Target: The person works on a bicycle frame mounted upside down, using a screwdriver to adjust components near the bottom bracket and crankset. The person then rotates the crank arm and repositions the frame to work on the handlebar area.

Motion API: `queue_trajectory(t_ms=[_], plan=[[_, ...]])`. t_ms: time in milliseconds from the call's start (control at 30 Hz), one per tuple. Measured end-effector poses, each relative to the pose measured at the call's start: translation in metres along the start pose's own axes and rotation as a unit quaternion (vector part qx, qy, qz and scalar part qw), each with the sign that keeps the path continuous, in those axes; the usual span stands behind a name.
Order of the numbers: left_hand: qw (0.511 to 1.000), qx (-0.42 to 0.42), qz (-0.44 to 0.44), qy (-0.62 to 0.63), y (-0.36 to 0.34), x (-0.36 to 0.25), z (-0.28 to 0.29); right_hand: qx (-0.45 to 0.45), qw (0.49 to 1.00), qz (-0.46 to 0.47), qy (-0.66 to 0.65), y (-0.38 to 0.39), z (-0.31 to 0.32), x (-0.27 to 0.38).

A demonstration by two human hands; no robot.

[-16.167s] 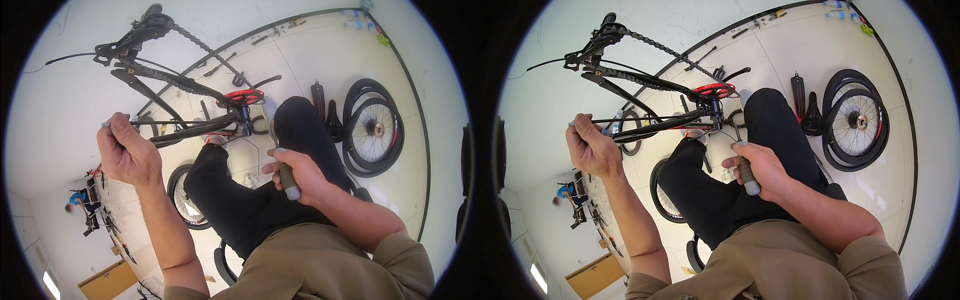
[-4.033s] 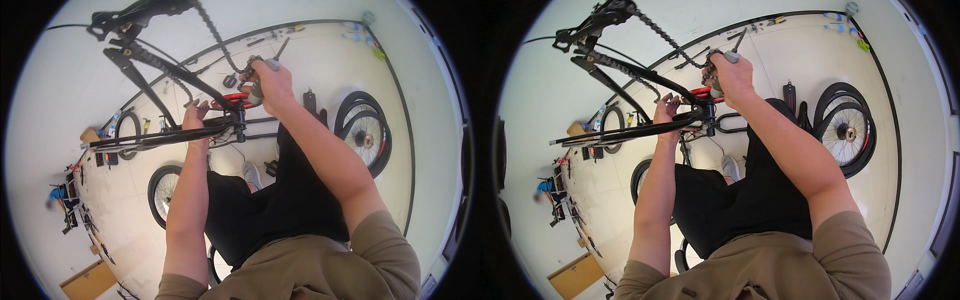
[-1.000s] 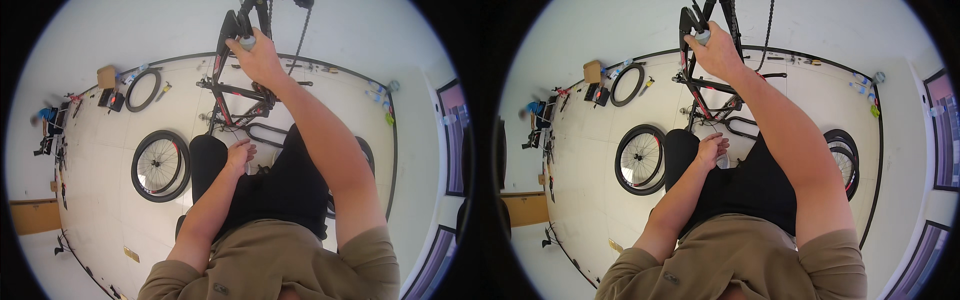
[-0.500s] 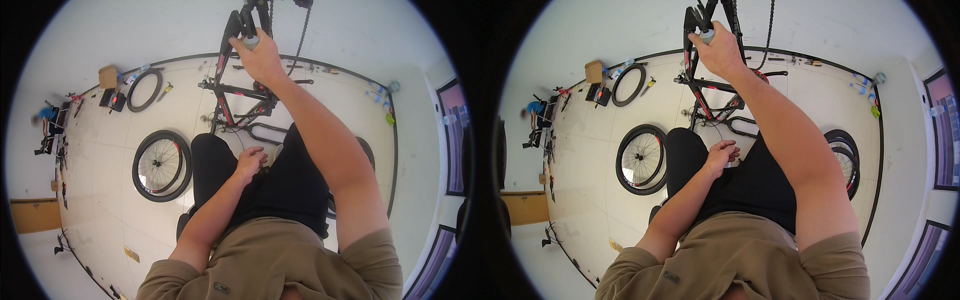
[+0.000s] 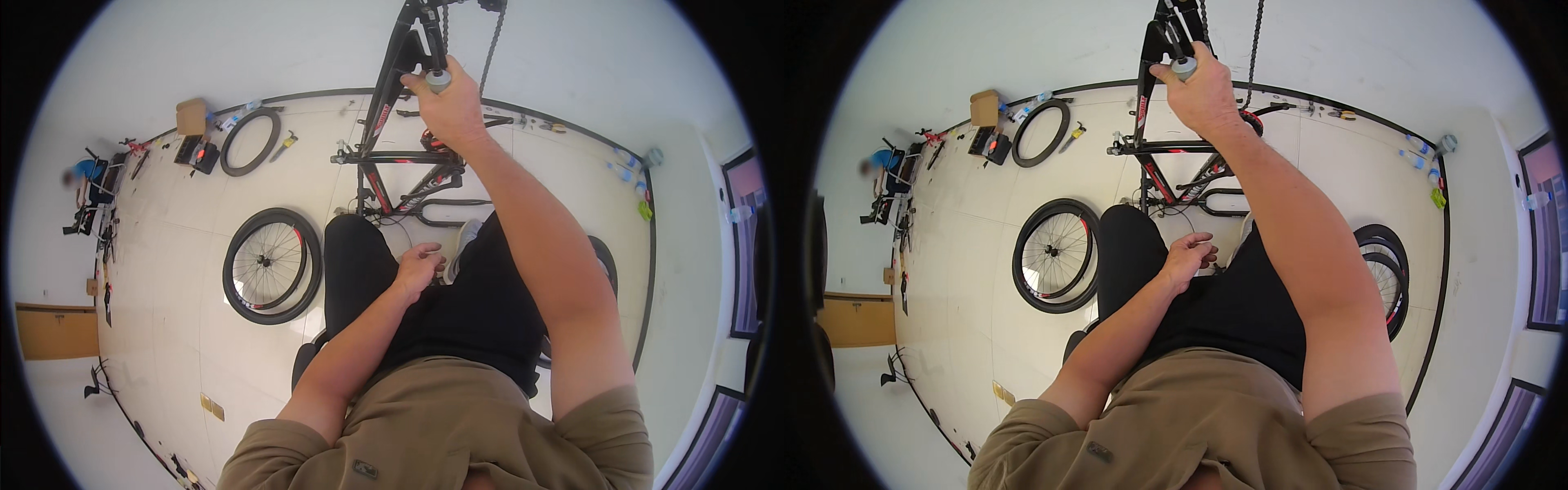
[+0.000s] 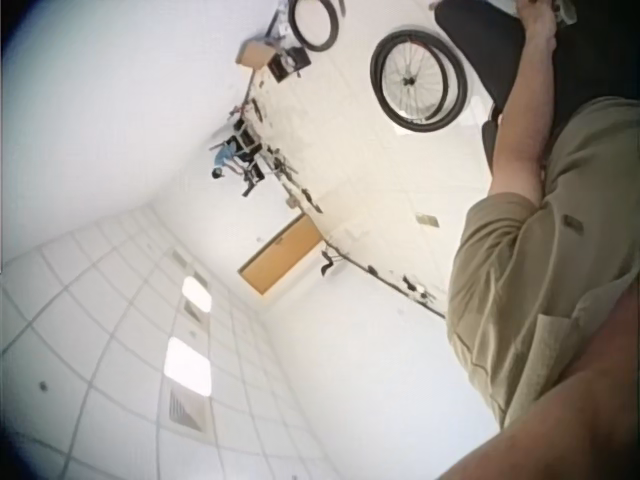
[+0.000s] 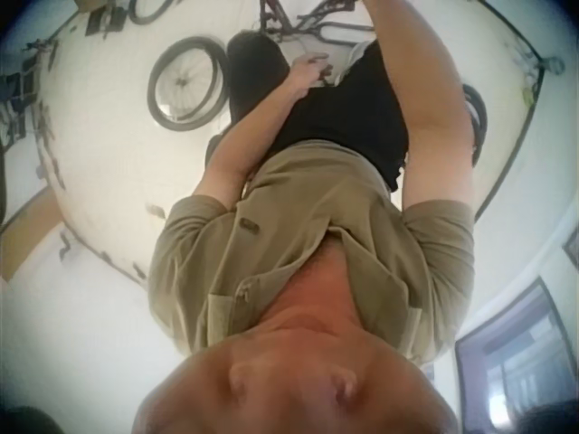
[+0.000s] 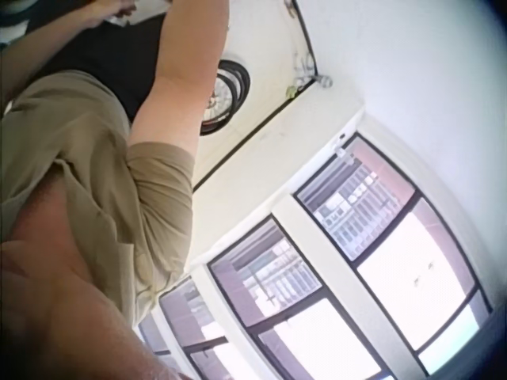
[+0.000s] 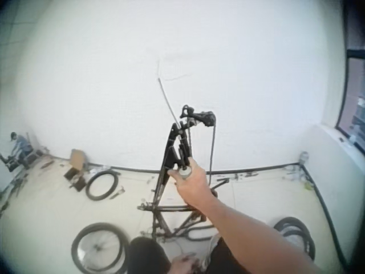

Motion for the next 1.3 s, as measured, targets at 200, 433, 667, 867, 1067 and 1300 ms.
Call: queue_trajectory(t_ms=[200,433,667,867,1067,1300], plan=[[1.0,-0.015,0.006,0.007,0.004,0.002,0.008,0.016,1.0,0.001,0.004,-0.007,0.003,0.0],[0.999,-0.022,-0.018,-0.029,0.012,0.009,0.014,0.05,0.998,-0.044,0.012,-0.017,-0.003,-0.009],[0.996,0.007,-0.027,-0.086,0.026,0.018,0.007,0.032,0.999,-0.011,0.01,-0.017,-0.002,-0.014],[0.995,0.002,-0.003,-0.098,0.027,0.015,0.005,0.032,0.999,-0.008,0.015,-0.003,-0.002,-0.004],[0.997,0.004,-0.01,-0.08,0.023,0.021,0.003,0.064,0.998,-0.006,-0.017,0.012,-0.003,-0.003],[0.994,0.002,-0.038,-0.101,0.025,0.026,-0.002,0.085,0.996,-0.038,-0.004,0.011,-0.005,-0.003]])
Point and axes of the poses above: each hand's wrist, its own y-axis away from the middle knuckle, its own z-axis out of the back of the hand, x = y × z, the point moved 2 cm from there along -y, towards the middle knuckle, and after that the axes turned 13 degrees about -x, right-handed, at the moved point
